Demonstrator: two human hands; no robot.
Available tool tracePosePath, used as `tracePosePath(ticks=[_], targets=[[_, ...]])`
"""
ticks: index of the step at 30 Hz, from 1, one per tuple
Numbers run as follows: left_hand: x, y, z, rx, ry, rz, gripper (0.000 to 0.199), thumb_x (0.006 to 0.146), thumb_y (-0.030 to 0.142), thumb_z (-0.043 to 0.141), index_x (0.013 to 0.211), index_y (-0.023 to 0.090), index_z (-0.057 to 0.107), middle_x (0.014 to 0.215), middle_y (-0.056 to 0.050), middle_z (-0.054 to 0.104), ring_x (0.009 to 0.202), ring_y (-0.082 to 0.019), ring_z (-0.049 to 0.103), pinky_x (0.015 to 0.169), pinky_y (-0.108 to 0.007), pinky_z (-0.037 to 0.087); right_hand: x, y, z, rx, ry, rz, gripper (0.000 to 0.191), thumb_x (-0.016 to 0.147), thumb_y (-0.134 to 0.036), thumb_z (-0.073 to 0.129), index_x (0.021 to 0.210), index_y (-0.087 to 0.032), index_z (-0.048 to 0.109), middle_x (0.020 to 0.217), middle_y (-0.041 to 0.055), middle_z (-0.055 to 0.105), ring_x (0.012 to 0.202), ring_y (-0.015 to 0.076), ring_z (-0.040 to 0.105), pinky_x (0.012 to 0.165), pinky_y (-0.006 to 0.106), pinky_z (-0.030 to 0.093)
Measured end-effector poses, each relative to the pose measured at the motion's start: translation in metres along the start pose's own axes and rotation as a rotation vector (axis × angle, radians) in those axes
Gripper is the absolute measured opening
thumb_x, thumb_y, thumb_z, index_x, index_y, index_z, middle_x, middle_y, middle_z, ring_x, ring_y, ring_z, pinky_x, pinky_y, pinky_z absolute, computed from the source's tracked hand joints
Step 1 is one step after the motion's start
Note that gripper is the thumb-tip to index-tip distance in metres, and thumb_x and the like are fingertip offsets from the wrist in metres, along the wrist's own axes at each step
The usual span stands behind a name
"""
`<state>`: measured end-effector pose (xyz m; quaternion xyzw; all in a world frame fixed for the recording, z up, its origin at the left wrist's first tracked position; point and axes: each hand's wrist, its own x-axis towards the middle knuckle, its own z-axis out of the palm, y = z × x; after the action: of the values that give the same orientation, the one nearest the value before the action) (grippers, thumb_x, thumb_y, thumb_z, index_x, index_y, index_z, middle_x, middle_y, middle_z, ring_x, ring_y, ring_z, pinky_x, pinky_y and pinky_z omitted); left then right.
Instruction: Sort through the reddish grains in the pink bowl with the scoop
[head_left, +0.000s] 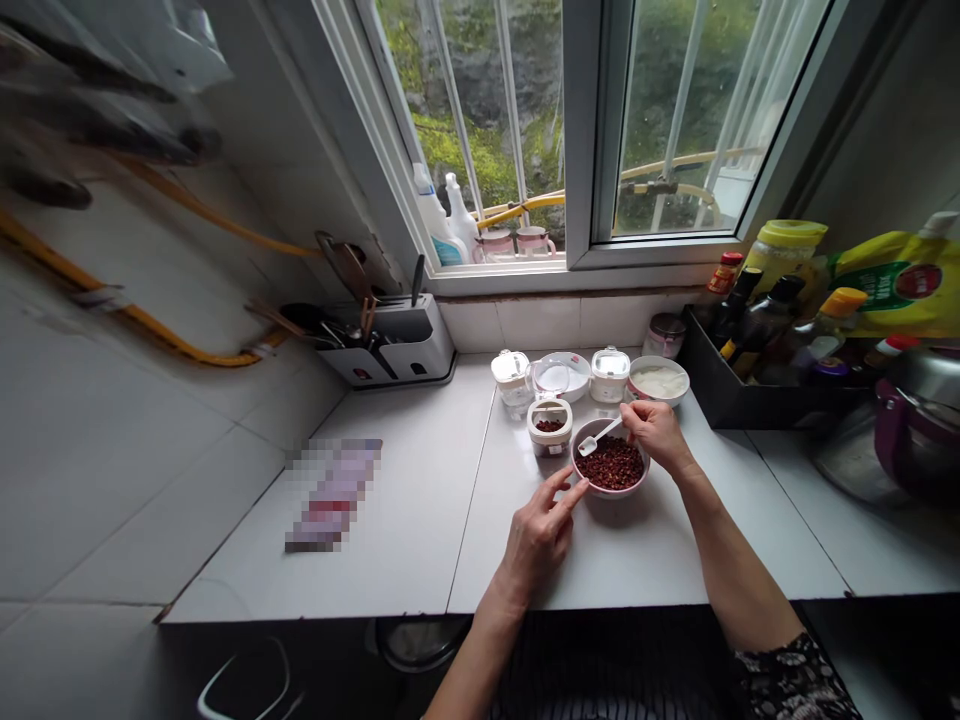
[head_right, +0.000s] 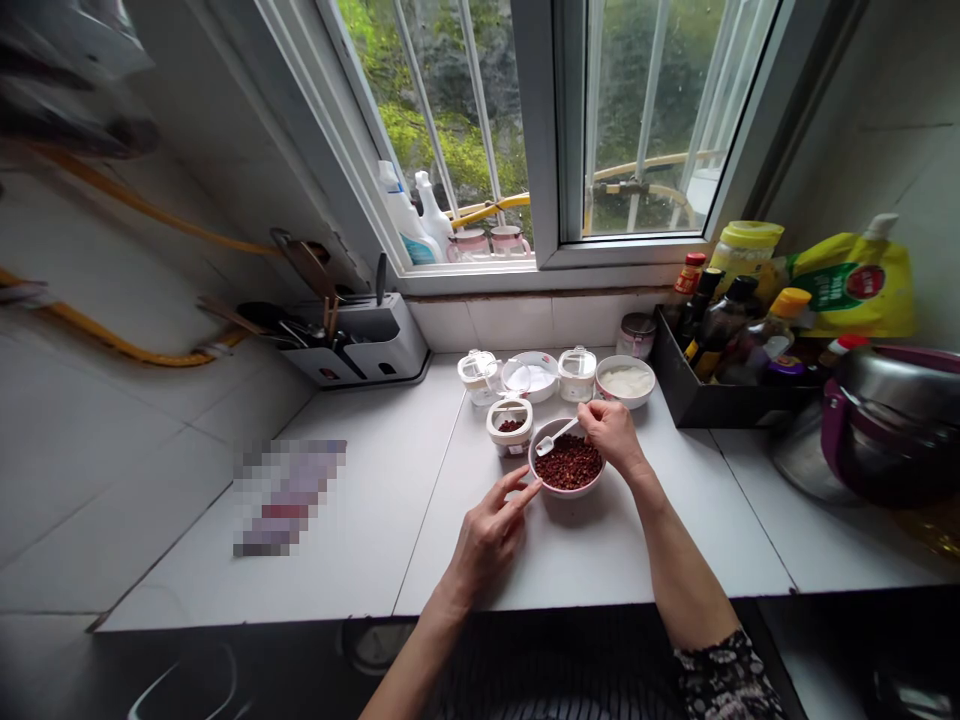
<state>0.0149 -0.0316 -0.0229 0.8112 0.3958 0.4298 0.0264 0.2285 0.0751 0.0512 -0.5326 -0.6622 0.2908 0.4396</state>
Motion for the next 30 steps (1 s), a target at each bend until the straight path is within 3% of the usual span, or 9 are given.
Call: tracePosePath(ticks=[3, 10, 12, 17, 19, 22, 25, 27, 30], targets=[[0.0, 0.0, 0.001, -0.013, 0.03, 0.015, 0.062, 0.086, -0.003, 0.042, 0.14, 0.025, 0.051, 0.145, -0.014, 0.049, 0.111, -0.017, 0.065, 0.084, -0.027, 0.061, 0.002, 0.002, 0.001, 0.04, 0.045, 0.022, 0.045, 0.081, -0.053, 0.054, 0.051, -0.02, 0.054, 0.04, -0.0003, 0.053, 0.04, 0.0128, 0.049, 0.049, 0.026, 0.039], [0.001, 0.0, 0.001, 0.016, 0.004, 0.026, 0.058, 0.087, -0.002, 0.042, 0.139, 0.023, 0.052, 0.143, -0.013, 0.053, 0.119, -0.019, 0.062, 0.094, -0.032, 0.058, 0.003, -0.01, 0.018, 0.04, 0.269, -0.014, 0.044, 0.09, -0.051, 0.047, 0.058, -0.021, 0.055, 0.045, -0.0003, 0.054, 0.044, 0.0141, 0.05, 0.054, 0.028, 0.042], [0.001, 0.001, 0.001, 0.004, 0.009, 0.028, 0.058, 0.087, -0.002, 0.043, 0.139, 0.022, 0.052, 0.143, -0.013, 0.053, 0.114, -0.018, 0.065, 0.091, -0.03, 0.059, 0.001, -0.017, 0.027, -0.056, 0.3, -0.135, 0.042, 0.095, -0.046, 0.044, 0.062, -0.021, 0.055, 0.051, 0.0005, 0.057, 0.049, 0.0145, 0.052, 0.058, 0.028, 0.043], [0.002, 0.001, 0.002, -0.006, 0.008, 0.017, 0.06, 0.088, -0.002, 0.041, 0.141, 0.024, 0.05, 0.142, -0.013, 0.054, 0.115, -0.019, 0.065, 0.091, -0.03, 0.059, -0.006, -0.029, 0.04, -0.411, 0.28, -0.647, 0.036, 0.1, -0.03, 0.046, 0.066, -0.021, 0.055, 0.06, -0.0002, 0.061, 0.057, 0.0138, 0.053, 0.089, 0.034, 0.043], [0.002, 0.001, 0.001, -0.002, -0.003, 0.01, 0.061, 0.088, -0.002, 0.04, 0.142, 0.025, 0.048, 0.143, -0.012, 0.054, 0.115, -0.019, 0.065, 0.092, -0.03, 0.059, -0.007, -0.03, 0.039, -0.454, 0.276, -0.724, 0.034, 0.1, -0.026, 0.046, 0.068, -0.021, 0.055, 0.059, -0.0019, 0.06, 0.055, 0.0127, 0.051, 0.091, 0.034, 0.042], [0.001, 0.0, 0.001, -0.005, -0.007, 0.012, 0.062, 0.088, -0.001, 0.041, 0.142, 0.026, 0.048, 0.143, -0.012, 0.054, 0.111, -0.018, 0.066, 0.089, -0.029, 0.059, -0.007, -0.026, 0.028, -0.398, 0.378, -0.686, 0.034, 0.1, -0.026, 0.046, 0.067, -0.021, 0.054, 0.058, -0.002, 0.058, 0.055, 0.0134, 0.05, 0.086, 0.033, 0.044], [0.0, -0.001, 0.001, -0.018, 0.006, 0.017, 0.062, 0.087, -0.002, 0.042, 0.142, 0.025, 0.049, 0.143, -0.013, 0.054, 0.108, -0.017, 0.067, 0.088, -0.029, 0.06, -0.004, -0.017, 0.007, -0.321, 0.415, -0.552, 0.036, 0.097, -0.029, 0.048, 0.062, -0.021, 0.052, 0.057, -0.0001, 0.058, 0.058, 0.0151, 0.052, 0.074, 0.031, 0.044], [0.0, -0.001, 0.001, -0.025, 0.008, 0.019, 0.061, 0.087, -0.002, 0.042, 0.141, 0.024, 0.05, 0.141, -0.014, 0.054, 0.107, -0.017, 0.067, 0.087, -0.028, 0.06, -0.002, -0.009, -0.007, -0.307, 0.324, -0.446, 0.038, 0.094, -0.031, 0.049, 0.058, -0.021, 0.05, 0.054, 0.0001, 0.056, 0.057, 0.0151, 0.051, 0.065, 0.029, 0.042], [0.001, 0.0, 0.0, -0.022, 0.001, 0.019, 0.06, 0.087, -0.003, 0.041, 0.141, 0.025, 0.05, 0.139, -0.014, 0.056, 0.11, -0.018, 0.067, 0.087, -0.028, 0.06, 0.0, -0.001, -0.021, -0.315, 0.088, -0.324, 0.041, 0.092, -0.033, 0.049, 0.053, -0.021, 0.047, 0.049, -0.0016, 0.049, 0.05, 0.0118, 0.042, 0.054, 0.027, 0.033]])
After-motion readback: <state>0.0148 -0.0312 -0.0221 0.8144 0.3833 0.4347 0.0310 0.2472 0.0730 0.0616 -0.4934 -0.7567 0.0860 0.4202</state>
